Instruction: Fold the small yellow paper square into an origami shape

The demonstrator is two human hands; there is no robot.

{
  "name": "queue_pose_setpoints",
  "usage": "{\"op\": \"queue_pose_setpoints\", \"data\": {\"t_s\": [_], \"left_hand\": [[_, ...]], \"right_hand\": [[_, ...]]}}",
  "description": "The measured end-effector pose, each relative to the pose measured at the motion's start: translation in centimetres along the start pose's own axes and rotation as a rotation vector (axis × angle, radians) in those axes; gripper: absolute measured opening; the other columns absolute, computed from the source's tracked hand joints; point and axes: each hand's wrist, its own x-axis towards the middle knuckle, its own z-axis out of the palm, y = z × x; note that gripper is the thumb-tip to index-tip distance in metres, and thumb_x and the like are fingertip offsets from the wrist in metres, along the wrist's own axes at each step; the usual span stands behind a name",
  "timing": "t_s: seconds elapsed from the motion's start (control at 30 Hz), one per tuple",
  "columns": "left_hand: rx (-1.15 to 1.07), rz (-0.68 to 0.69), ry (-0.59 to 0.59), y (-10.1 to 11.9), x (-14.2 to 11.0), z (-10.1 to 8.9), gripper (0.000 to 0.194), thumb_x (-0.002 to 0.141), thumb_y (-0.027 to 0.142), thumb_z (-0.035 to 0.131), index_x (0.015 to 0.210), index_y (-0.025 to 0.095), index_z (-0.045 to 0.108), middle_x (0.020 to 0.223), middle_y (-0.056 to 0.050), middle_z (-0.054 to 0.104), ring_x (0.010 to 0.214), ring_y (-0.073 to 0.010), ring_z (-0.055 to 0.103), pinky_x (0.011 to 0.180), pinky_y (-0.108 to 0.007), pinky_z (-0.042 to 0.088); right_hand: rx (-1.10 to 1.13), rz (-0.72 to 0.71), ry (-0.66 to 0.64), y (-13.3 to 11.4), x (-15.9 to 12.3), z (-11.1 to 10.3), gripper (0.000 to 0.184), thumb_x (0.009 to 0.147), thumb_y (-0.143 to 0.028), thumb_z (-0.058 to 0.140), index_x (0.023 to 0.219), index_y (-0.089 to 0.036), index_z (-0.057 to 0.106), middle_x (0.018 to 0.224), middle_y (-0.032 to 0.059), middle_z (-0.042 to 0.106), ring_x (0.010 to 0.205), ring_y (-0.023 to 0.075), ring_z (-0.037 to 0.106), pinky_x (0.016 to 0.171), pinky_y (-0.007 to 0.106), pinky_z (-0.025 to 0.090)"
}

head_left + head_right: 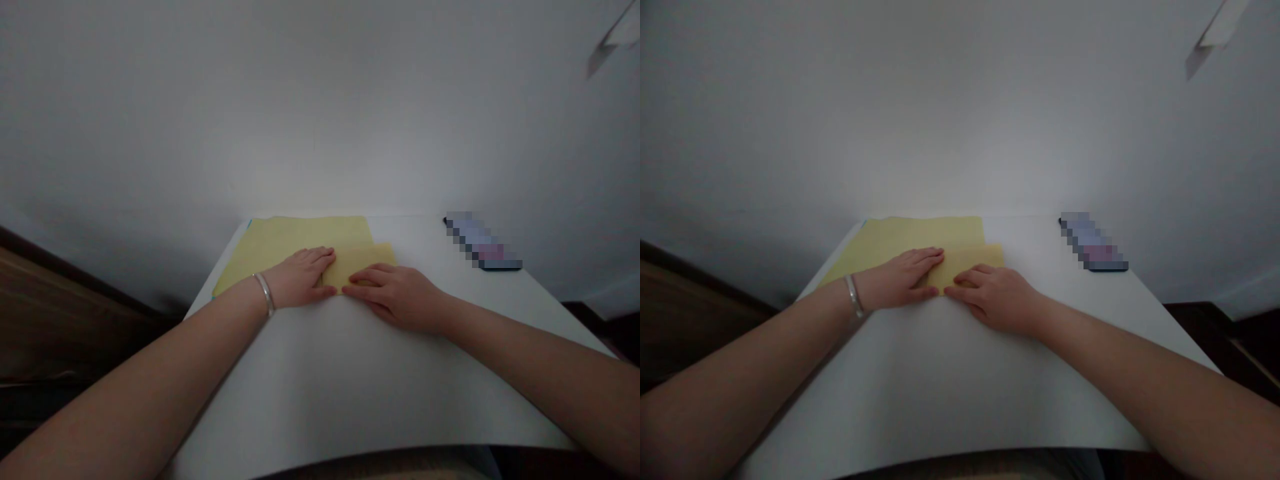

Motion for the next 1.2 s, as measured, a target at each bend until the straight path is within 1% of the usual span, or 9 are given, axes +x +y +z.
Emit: {"op": "queue_pose_setpoints", "data": {"t_s": [0.17,0.33,0.47,0.6,0.7,0.87,1.03,1.2], "left_hand": [[-0.060,0.024,-0.095,-0.5,0.2,-0.3,0.073,0.085,0.051,0.043,0.139,0.004,0.028,0.148,-0.017,0.022,0.137,-0.0240,0.021,0.111,-0.034,0.017],[-0.093,0.031,-0.163,-0.6,0.5,-0.6,0.077,0.086,0.052,0.042,0.143,0.006,0.019,0.150,-0.018,0.011,0.139,-0.0249,0.011,0.112,-0.035,0.012],[-0.065,0.027,-0.186,-0.4,0.6,-0.7,0.073,0.088,0.050,0.040,0.145,0.011,0.017,0.151,-0.017,0.006,0.140,-0.0266,0.007,0.112,-0.038,0.010],[-0.051,-0.023,-0.187,-0.1,0.4,-0.3,0.066,0.091,0.045,0.036,0.145,0.015,0.014,0.152,-0.014,0.005,0.140,-0.0247,0.006,0.112,-0.041,0.008],[-0.038,-0.046,-0.163,0.1,0.2,-0.1,0.062,0.093,0.046,0.031,0.145,0.019,0.014,0.152,-0.011,0.005,0.140,-0.0237,0.007,0.111,-0.044,0.008],[-0.053,-0.042,-0.137,0.0,0.1,-0.2,0.064,0.091,0.050,0.032,0.145,0.018,0.017,0.152,-0.012,0.009,0.140,-0.0243,0.011,0.110,-0.047,0.010],[-0.068,-0.009,-0.112,-0.2,0.0,-0.2,0.069,0.088,0.054,0.037,0.144,0.019,0.019,0.151,-0.013,0.013,0.139,-0.0260,0.015,0.110,-0.050,0.011],[-0.052,-0.008,-0.120,-0.2,0.1,-0.4,0.070,0.087,0.054,0.040,0.144,0.020,0.018,0.151,-0.013,0.013,0.138,-0.0261,0.017,0.109,-0.050,0.011]], "right_hand": [[-0.062,-0.006,-0.065,0.1,0.0,0.1,0.040,0.092,-0.029,0.038,0.132,-0.030,0.046,0.117,0.0081,0.057,0.097,0.0211,0.048,0.075,0.034,0.044],[-0.058,-0.012,-0.101,-0.4,0.5,-0.2,0.045,0.091,-0.026,0.039,0.135,-0.029,0.042,0.107,0.0094,0.056,0.092,0.0213,0.045,0.078,0.036,0.041],[-0.054,0.000,-0.106,-1.0,0.9,-0.5,0.045,0.089,-0.024,0.040,0.134,-0.028,0.043,0.100,0.0099,0.055,0.089,0.0219,0.045,0.079,0.038,0.040],[-0.058,-0.005,-0.097,-1.1,1.0,-0.4,0.048,0.091,-0.025,0.039,0.138,-0.028,0.038,0.102,0.0102,0.056,0.091,0.0226,0.045,0.079,0.038,0.041],[-0.081,-0.009,-0.089,-1.1,1.0,-0.2,0.050,0.091,-0.025,0.039,0.140,-0.026,0.035,0.103,0.0109,0.056,0.091,0.0227,0.046,0.079,0.038,0.041],[-0.108,-0.006,-0.085,-1.3,0.9,-0.5,0.048,0.090,-0.023,0.039,0.139,-0.026,0.037,0.103,0.0113,0.058,0.088,0.0220,0.048,0.074,0.036,0.043],[-0.115,-0.001,-0.129,-1.3,0.7,-1.3,0.039,0.089,-0.021,0.042,0.127,-0.024,0.051,0.100,0.0104,0.060,0.089,0.0215,0.050,0.069,0.033,0.044],[-0.114,0.026,-0.174,-0.7,0.3,-2.2,0.034,0.087,-0.019,0.046,0.118,-0.026,0.058,0.099,0.0082,0.060,0.087,0.0201,0.054,0.063,0.028,0.042]]}}
